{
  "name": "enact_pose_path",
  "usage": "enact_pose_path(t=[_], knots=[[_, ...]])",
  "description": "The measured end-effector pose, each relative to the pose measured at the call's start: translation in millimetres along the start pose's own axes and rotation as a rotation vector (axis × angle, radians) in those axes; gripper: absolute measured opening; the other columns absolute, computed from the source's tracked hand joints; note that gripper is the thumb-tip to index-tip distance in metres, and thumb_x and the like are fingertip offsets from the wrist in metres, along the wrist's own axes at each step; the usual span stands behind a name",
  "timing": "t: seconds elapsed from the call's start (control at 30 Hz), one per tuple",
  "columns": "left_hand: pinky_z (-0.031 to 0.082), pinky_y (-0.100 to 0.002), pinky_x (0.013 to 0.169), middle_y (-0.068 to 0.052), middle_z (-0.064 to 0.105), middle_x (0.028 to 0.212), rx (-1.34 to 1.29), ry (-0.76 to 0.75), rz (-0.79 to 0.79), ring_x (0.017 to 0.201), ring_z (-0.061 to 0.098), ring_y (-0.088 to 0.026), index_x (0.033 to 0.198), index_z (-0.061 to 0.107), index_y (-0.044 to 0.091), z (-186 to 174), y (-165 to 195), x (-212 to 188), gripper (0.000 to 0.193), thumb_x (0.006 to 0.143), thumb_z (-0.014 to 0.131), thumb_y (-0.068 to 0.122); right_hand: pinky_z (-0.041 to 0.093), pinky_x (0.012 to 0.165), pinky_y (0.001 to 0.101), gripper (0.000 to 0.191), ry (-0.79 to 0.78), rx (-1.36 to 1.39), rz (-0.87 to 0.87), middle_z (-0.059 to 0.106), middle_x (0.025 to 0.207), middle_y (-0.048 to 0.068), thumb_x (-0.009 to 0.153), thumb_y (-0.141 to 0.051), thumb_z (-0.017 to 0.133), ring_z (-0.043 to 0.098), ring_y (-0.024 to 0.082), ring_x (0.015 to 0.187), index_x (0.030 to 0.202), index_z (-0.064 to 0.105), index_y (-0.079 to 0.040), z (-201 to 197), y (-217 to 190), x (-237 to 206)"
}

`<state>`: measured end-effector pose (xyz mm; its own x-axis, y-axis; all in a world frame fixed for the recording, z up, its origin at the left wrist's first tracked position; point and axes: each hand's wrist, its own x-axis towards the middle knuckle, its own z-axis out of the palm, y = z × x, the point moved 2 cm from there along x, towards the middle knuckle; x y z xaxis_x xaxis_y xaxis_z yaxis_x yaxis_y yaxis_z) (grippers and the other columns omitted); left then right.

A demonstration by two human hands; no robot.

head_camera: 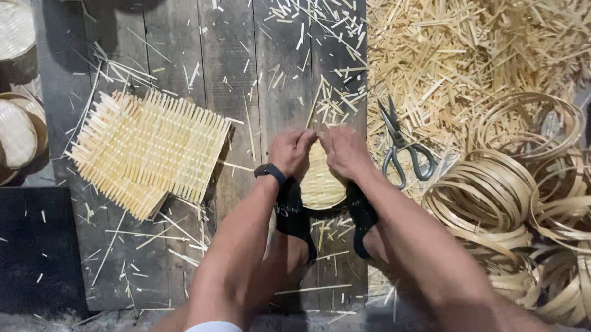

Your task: The person sits on the floor assembling bamboo steamer basket lids. They press a woven bamboo mat into a circular bamboo rim ring, fold the protruding mat ends over the ring, and trim the excess bamboo strips with scissors, setting finished lids aside with completed ones.

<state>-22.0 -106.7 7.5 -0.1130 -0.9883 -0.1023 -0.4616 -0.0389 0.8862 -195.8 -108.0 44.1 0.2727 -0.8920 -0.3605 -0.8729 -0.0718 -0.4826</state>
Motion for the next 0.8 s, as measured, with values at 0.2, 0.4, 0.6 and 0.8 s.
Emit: enact_pose_path(t=[0.2, 0.4, 0.6, 0.8], knots=[[0.045, -0.035, 0.055, -0.016, 0.065, 0.069, -0.181, -0.058, -0.478, 0.062, 0.056, -0.016, 0.082, 0.073, -0.003, 18.9, -30.1, -1.4, 0.042, 0.098, 0.069, 0.035, 0.049, 0.089, 0.052, 0.063, -0.075, 0.328, 0.112, 0.069, 0.099, 0.027, 0.109, -0.047, 0.032, 0.065, 0.044, 0.093, 0.1, 0.066, 0.005, 48.7, 42.4, 28.7], [0.057, -0.023, 0.076, -0.001, 0.077, 0.095, -0.555, -0.156, -0.365, 0.084, 0.07, -0.006, 0.105, 0.074, 0.008, 5.4, -7.2, 0.3, 0.024, 0.088, 0.076, 0.026, 0.049, 0.084, 0.046, 0.023, 0.286, 0.321, -0.479, 0.063, 0.093, 0.023, 0.088, -0.019, 0.057, 0.059, 0.04, 0.091, 0.094, 0.063, 0.003, -36.0, 39.4, -8.0], [0.057, -0.037, 0.079, -0.011, 0.071, 0.094, 0.095, 0.081, 0.239, 0.086, 0.069, -0.026, 0.105, 0.071, 0.004, -21.9, 64.0, -42.6, 0.037, 0.071, 0.083, 0.006, 0.055, 0.088, 0.048, 0.051, -0.172, -0.477, 0.083, 0.072, 0.094, 0.016, 0.108, -0.047, 0.042, 0.067, 0.027, 0.09, 0.104, 0.074, -0.007, -193.1, 97.4, -116.0], [0.049, -0.046, 0.096, -0.014, 0.057, 0.122, 0.697, -0.165, 0.46, 0.118, 0.055, -0.037, 0.123, 0.061, 0.01, 1.0, 53.5, -114.3, 0.048, 0.077, 0.074, 0.007, 0.057, 0.096, 0.0469, 0.05, -0.251, -0.092, 0.354, 0.073, 0.107, 0.019, 0.095, -0.045, 0.065, 0.073, 0.031, 0.099, 0.119, 0.073, -0.002, -103.2, 135.8, -140.2]])
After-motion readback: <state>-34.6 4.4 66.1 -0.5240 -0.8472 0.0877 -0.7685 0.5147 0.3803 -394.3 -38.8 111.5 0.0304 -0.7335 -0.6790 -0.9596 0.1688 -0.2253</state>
